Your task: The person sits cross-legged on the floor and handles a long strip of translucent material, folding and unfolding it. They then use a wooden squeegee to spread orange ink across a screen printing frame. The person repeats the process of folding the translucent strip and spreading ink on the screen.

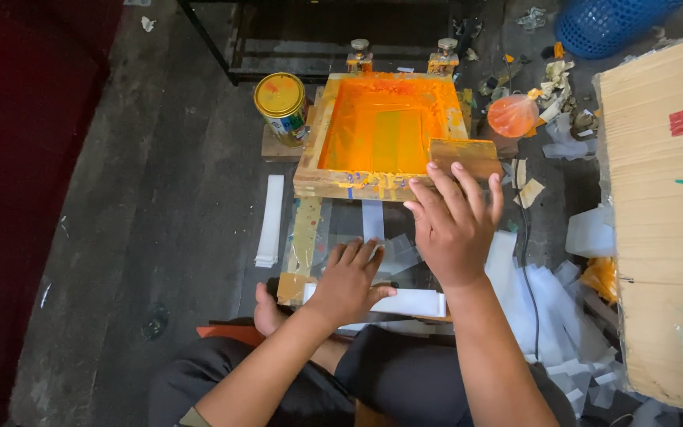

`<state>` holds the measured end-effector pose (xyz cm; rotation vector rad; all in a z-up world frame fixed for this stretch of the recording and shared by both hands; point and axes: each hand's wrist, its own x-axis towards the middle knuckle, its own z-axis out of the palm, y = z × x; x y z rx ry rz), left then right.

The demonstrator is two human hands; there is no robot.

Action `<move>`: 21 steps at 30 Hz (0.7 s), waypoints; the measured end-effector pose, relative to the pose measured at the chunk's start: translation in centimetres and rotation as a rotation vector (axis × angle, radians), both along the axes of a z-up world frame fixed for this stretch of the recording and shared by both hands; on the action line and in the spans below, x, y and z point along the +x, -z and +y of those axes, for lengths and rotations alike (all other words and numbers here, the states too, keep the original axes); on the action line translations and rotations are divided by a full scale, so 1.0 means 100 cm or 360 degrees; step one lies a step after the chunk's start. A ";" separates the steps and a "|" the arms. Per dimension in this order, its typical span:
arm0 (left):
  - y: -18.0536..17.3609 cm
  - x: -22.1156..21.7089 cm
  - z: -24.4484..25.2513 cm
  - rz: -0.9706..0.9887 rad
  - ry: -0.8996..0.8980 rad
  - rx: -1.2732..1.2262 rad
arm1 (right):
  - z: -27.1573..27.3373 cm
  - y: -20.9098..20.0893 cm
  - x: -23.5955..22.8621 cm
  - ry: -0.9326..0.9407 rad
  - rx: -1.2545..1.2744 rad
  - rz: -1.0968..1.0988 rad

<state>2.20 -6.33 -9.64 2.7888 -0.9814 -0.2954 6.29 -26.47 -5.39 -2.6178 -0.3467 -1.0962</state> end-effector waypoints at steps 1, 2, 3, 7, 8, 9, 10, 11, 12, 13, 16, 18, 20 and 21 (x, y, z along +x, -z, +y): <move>0.000 -0.001 0.000 -0.0001 -0.0002 0.0002 | 0.001 -0.002 -0.001 -0.0002 0.0002 -0.0001; 0.001 -0.001 0.001 0.0010 -0.0027 0.0010 | 0.002 -0.004 -0.002 0.0008 0.0005 0.0013; 0.001 -0.001 0.001 0.0021 -0.0053 0.0018 | 0.003 -0.006 -0.002 0.0019 0.0009 0.0026; 0.003 0.002 0.001 0.0090 -0.0069 0.0022 | 0.002 -0.002 -0.001 0.0010 0.0013 -0.0008; 0.002 0.002 0.001 0.0113 -0.0069 0.0058 | 0.002 -0.003 -0.002 0.0008 0.0016 0.0003; 0.002 0.002 0.000 0.0136 -0.0069 0.0093 | 0.002 -0.003 -0.002 0.0006 0.0019 0.0013; 0.000 0.002 0.000 0.0137 -0.0069 0.0093 | 0.002 -0.003 -0.003 0.0006 0.0018 0.0015; -0.001 0.002 0.000 0.0152 -0.0081 0.0070 | 0.002 -0.003 -0.003 0.0004 0.0018 0.0015; -0.003 0.002 0.000 0.0167 -0.0094 0.0048 | 0.002 -0.003 -0.003 0.0002 0.0018 0.0015; -0.005 0.003 0.000 0.0169 -0.0094 0.0048 | 0.002 -0.003 -0.003 0.0002 0.0018 0.0017; -0.006 0.003 -0.001 0.0161 -0.0056 0.0030 | 0.002 -0.003 -0.002 0.0012 0.0014 0.0018; 0.003 0.002 -0.001 0.0078 0.0020 -0.0086 | 0.001 -0.002 -0.001 0.0005 0.0015 0.0001; 0.012 0.002 0.000 0.0077 0.0023 -0.0088 | 0.001 -0.001 -0.002 0.0006 0.0006 0.0001; 0.017 0.002 0.000 0.0073 0.0028 -0.0090 | 0.001 -0.001 -0.002 0.0007 -0.0003 -0.0002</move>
